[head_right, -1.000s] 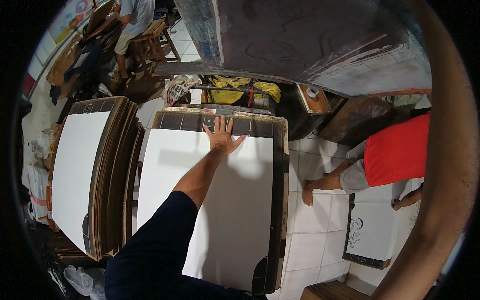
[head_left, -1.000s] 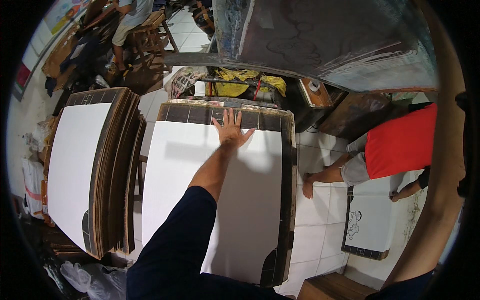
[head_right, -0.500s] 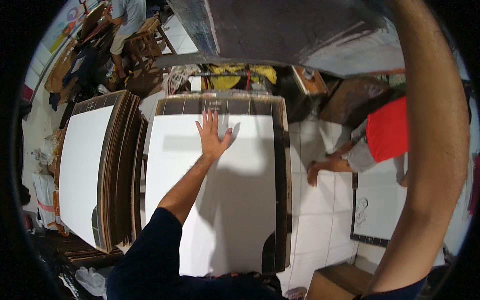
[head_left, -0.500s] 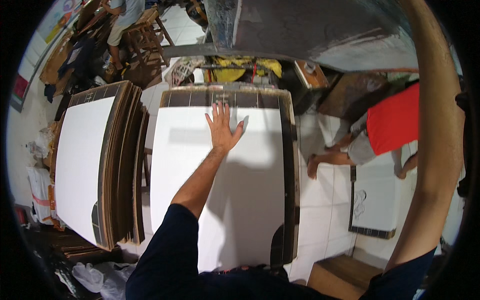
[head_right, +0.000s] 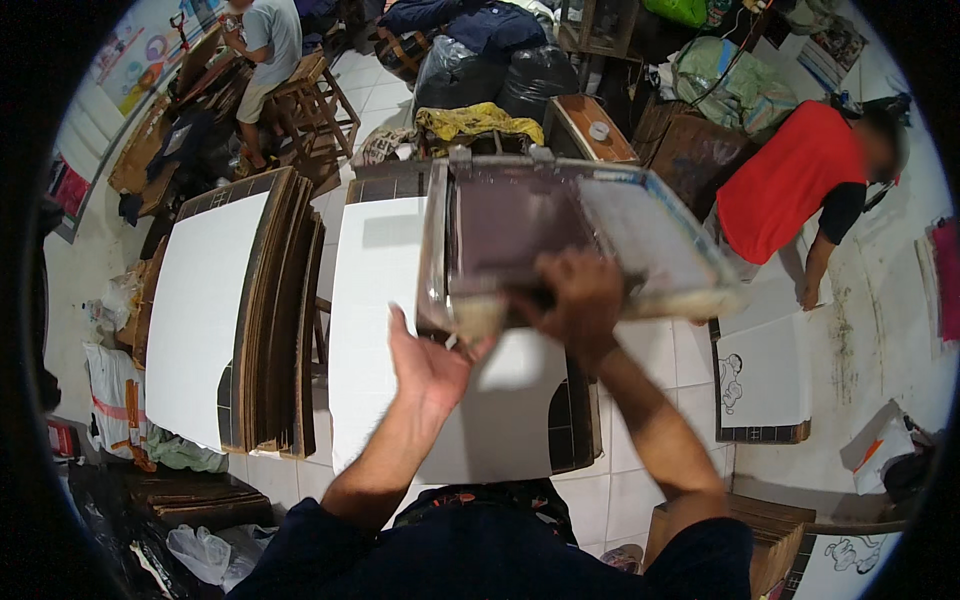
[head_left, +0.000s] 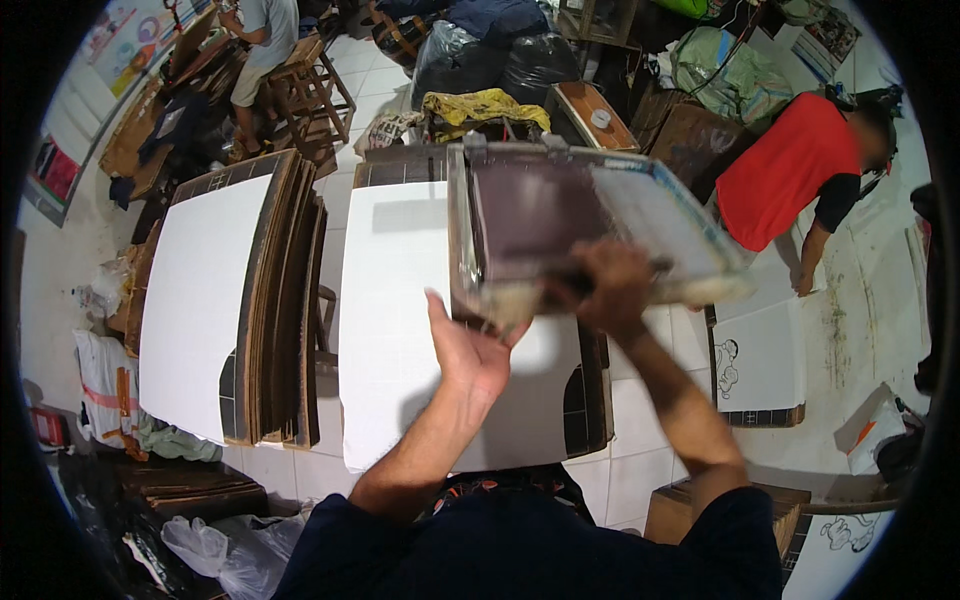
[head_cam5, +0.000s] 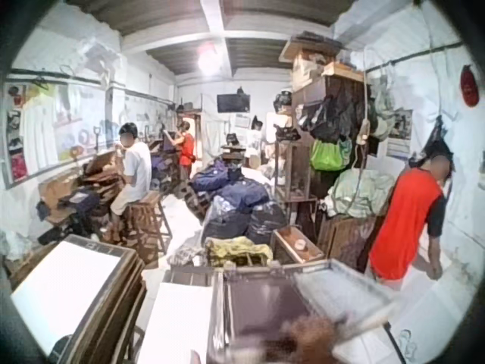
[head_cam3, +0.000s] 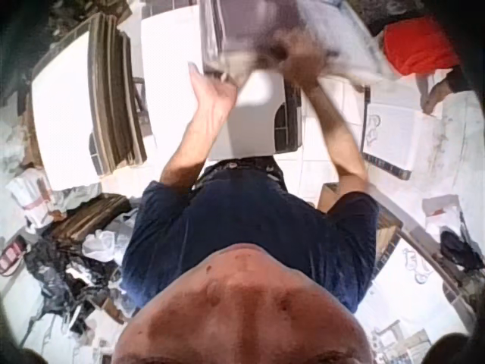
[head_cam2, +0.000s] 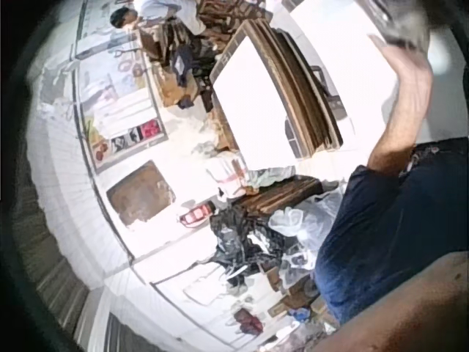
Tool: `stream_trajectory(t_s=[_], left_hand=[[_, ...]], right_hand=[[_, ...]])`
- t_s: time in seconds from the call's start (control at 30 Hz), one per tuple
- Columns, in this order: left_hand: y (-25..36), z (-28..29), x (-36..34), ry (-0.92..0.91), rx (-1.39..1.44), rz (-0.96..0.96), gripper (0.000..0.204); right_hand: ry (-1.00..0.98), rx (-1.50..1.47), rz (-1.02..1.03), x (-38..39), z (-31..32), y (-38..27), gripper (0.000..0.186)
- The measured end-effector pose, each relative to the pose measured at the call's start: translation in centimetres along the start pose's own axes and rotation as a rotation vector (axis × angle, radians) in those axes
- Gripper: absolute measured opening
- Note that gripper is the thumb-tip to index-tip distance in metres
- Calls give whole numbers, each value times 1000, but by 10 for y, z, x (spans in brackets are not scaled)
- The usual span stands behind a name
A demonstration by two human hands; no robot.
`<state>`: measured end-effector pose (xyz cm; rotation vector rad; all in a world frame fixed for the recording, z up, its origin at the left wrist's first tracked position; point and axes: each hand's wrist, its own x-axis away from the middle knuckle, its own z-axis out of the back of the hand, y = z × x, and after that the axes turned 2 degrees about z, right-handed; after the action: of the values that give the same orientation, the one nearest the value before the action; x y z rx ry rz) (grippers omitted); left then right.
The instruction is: The person performs manual screen printing on white boards. They place a board on a table, lower a screen, use a squeegee to spread ink across the mesh, and lift the screen to reveal a printed design. The process is repeated for multiple boards.
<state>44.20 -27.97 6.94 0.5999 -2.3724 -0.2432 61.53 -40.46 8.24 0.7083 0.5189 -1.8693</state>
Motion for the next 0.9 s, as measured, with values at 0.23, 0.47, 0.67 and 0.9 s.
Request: stream_trajectory(t_s=[0.23, 0.47, 0.67, 0.9], left_hand=[[-62, 167, -67, 289, -145, 171, 84], [-40, 234, -68, 15, -1895, -913, 103], [-44, 242, -96, -131, -2058, -872, 131], [-47, 252, -94, -117, -2075, -855, 132]], right_hand=[[-317, -134, -154, 144, -89, -29, 44], [-480, -227, -191, 140, -118, -7, 28], [-365, -130, -189, 62, -175, 53, 26], [-165, -96, -160, -19, -291, 116, 32]])
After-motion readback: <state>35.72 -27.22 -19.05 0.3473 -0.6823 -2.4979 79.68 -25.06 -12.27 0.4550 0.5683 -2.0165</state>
